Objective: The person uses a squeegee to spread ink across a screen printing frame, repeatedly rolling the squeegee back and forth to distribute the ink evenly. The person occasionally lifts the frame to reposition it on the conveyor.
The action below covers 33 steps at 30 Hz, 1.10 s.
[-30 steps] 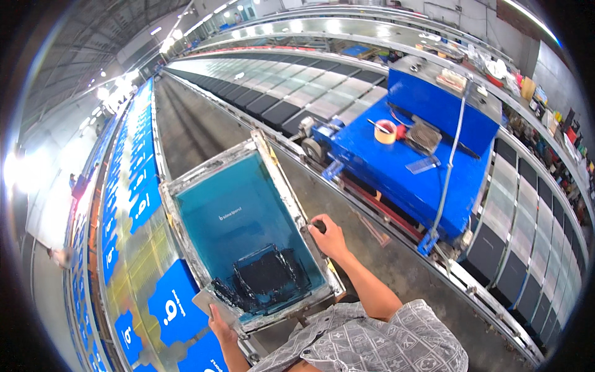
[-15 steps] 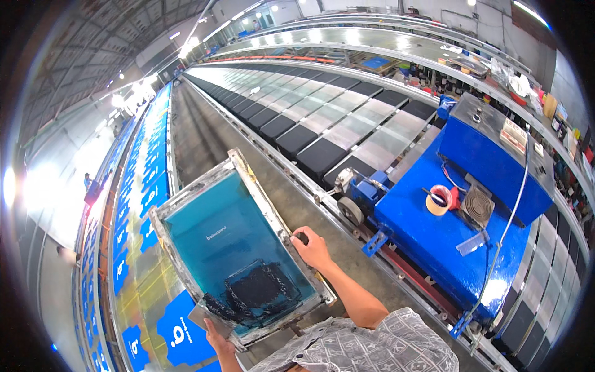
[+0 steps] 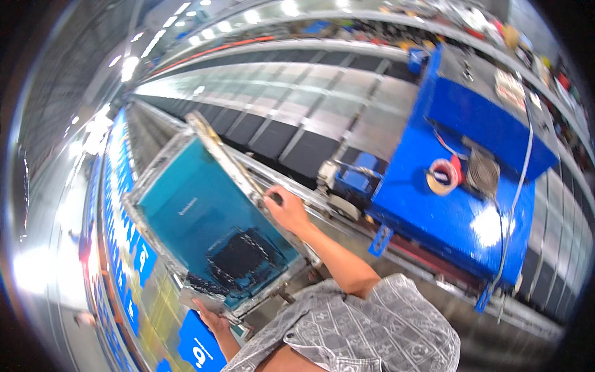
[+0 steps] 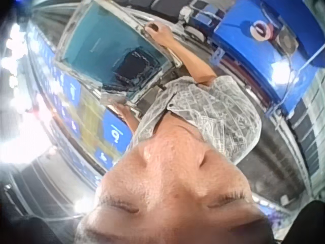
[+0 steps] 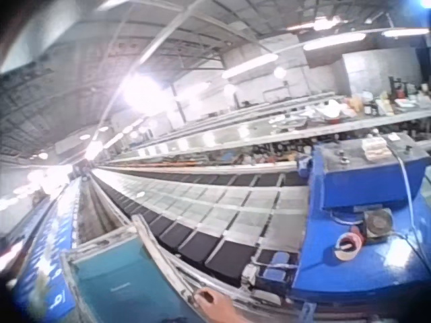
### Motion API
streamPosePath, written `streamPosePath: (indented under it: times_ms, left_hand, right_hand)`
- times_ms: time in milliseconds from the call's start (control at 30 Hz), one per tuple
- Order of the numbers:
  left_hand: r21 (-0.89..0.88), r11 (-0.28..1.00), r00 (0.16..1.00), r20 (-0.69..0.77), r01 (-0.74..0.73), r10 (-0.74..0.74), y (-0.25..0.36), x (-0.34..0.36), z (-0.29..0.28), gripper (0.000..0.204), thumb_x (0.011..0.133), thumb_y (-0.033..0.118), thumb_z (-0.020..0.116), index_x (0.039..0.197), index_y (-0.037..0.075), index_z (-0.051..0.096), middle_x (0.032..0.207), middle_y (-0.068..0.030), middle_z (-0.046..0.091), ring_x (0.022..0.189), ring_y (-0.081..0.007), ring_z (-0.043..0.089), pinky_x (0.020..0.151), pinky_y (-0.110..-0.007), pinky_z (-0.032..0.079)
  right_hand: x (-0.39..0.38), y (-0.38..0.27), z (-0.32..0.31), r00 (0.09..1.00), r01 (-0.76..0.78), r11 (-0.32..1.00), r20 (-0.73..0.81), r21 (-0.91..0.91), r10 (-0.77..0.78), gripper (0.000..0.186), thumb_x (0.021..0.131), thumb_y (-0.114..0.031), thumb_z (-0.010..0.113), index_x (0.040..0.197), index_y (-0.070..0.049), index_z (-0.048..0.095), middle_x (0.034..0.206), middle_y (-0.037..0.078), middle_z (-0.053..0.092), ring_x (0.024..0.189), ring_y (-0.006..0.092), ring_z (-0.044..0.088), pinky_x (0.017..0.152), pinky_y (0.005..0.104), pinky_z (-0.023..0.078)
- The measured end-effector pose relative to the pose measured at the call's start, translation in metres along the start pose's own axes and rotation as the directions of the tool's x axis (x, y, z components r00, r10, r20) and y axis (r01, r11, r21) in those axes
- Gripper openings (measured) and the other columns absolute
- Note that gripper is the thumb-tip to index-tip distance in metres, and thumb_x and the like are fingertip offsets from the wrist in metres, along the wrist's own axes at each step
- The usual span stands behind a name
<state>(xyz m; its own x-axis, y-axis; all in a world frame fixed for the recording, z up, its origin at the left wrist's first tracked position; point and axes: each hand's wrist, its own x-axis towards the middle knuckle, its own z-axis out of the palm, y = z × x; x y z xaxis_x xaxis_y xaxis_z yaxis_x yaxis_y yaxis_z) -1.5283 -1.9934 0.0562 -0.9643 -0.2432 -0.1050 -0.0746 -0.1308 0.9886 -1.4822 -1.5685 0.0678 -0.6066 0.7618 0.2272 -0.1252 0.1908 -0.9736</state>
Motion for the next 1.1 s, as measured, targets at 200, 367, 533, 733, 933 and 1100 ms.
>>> streamPosePath:
  times_ms: [200, 367, 533, 733, 933, 1100]
  left_hand:
    - [0.047, 0.999, 0.982, 0.186, 0.003, -0.011, 0.003, 0.082, 0.058, 0.076, 0.106, 0.047, 0.057, 0.161, 0.003, 0.031, 0.162, -0.0134, 0.041, 0.145, -0.0285, 0.044, 0.120, -0.039, 0.033]
    - [0.412, 0.499, 0.617, 0.693, -0.763, 0.372, -0.019, 0.248, 0.104, 0.079, 0.108, 0.051, 0.047, 0.167, 0.007, 0.019, 0.175, -0.0095, 0.018, 0.160, -0.0234, 0.018, 0.128, -0.040, 0.012]
    - [0.156, 0.986, 0.834, 0.550, -0.065, -0.032, -0.006, 0.288, 0.293, 0.076, 0.105, 0.043, 0.058, 0.165, 0.008, 0.028, 0.169, -0.0120, 0.031, 0.154, -0.0271, 0.031, 0.124, -0.045, 0.027]
    - [0.172, 0.915, 0.465, 0.818, 0.365, -0.339, -0.046, 0.299, 0.460, 0.072, 0.097, 0.011, 0.056, 0.164, 0.006, 0.031, 0.167, -0.0124, 0.035, 0.148, -0.0237, 0.040, 0.123, -0.037, 0.027]
    - [0.254, 0.812, 0.115, 0.924, 0.525, -0.364, -0.108, 0.271, 0.567, 0.058, 0.104, 0.047, 0.063, 0.149, 0.013, 0.053, 0.143, -0.0015, 0.062, 0.130, -0.0199, 0.058, 0.113, -0.040, 0.042]
    - [0.334, 0.725, 0.013, 0.904, 0.603, -0.427, -0.179, 0.229, 0.609, 0.060, 0.100, 0.053, 0.066, 0.146, 0.016, 0.057, 0.138, 0.0003, 0.066, 0.127, -0.0213, 0.060, 0.111, -0.042, 0.043]
  right_hand:
    - [0.036, -0.012, -0.001, 0.990, -0.119, 0.989, -0.060, 0.086, 0.125, 0.024, 0.093, -0.028, 0.071, 0.106, -0.008, 0.069, 0.076, 0.010, 0.068, 0.062, 0.0153, 0.062, 0.061, 0.0337, 0.047]
    - [0.085, -0.002, -0.001, 0.968, -0.140, 0.987, -0.196, 0.083, 0.154, 0.025, 0.093, -0.028, 0.071, 0.107, -0.007, 0.068, 0.069, 0.011, 0.065, 0.057, 0.0141, 0.059, 0.057, 0.0338, 0.045]
    - [0.143, 0.046, -0.009, 0.871, -0.207, 0.978, -0.460, -0.028, 0.172, 0.030, 0.092, -0.030, 0.071, 0.113, -0.008, 0.069, 0.080, 0.016, 0.071, 0.070, 0.0240, 0.069, 0.068, 0.0374, 0.053]
    - [0.178, 0.107, -0.059, 0.669, -0.395, 0.888, -0.736, -0.237, 0.102, 0.031, 0.090, -0.032, 0.071, 0.110, -0.009, 0.074, 0.099, 0.020, 0.076, 0.094, 0.0342, 0.074, 0.085, 0.0411, 0.055]
    - [0.187, 0.128, -0.125, 0.504, -0.516, 0.816, -0.862, -0.260, 0.044, 0.026, 0.092, -0.029, 0.072, 0.106, -0.008, 0.076, 0.097, 0.013, 0.077, 0.093, 0.0264, 0.074, 0.086, 0.0369, 0.054]
    - [0.182, 0.121, -0.177, 0.470, -0.561, 0.760, -0.882, -0.329, -0.035, 0.028, 0.093, -0.030, 0.070, 0.104, -0.005, 0.076, 0.099, 0.013, 0.078, 0.094, 0.0245, 0.075, 0.087, 0.0368, 0.055]
